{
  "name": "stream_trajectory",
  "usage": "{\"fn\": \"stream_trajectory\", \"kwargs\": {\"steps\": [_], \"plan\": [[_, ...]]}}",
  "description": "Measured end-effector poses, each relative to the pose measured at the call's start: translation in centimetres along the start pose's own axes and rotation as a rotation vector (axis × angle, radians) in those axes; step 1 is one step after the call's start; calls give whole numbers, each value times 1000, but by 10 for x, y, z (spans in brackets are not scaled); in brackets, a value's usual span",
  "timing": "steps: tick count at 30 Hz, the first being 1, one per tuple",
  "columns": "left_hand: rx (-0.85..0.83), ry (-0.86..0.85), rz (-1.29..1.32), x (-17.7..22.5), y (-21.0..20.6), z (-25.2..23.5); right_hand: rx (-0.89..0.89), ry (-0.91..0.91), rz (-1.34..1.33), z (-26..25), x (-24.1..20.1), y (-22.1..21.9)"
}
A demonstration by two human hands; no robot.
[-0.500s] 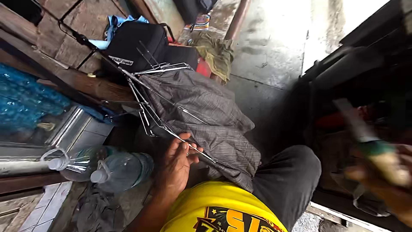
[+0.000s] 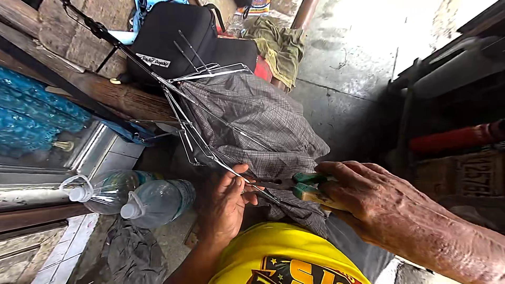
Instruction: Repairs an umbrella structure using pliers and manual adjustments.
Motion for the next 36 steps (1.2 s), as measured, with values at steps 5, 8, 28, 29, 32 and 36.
{"fn": "stream_trajectory", "kwargs": {"steps": [5, 8, 28, 29, 32, 36], "plan": [[-14, 14, 25, 0, -1, -1, -9, 13, 82, -9, -8, 10], [-16, 18, 24, 1, 0, -2, -11, 18, 101, -14, -11, 13], [-60, 39, 57, 2, 0, -3, 0, 81, 69, -18, -8, 10], [-65, 40, 62, 1, 1, -3, 14, 84, 64, -18, -7, 9], [-63, 59, 63, 0, 4, -3, 41, 80, 54, -18, -3, 6], [-56, 64, 54, 1, 6, -3, 14, 58, 49, -16, -5, 0]]}}
Point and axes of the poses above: each hand's wrist, its own z-axis away from the middle knuckle, its own y-axis out of the back of the hand, x = y × z, the point moved 6 cm from there along -z, towards the middle knuckle, and after that the axes turned 8 degrees about z, right-handed, at the moved point
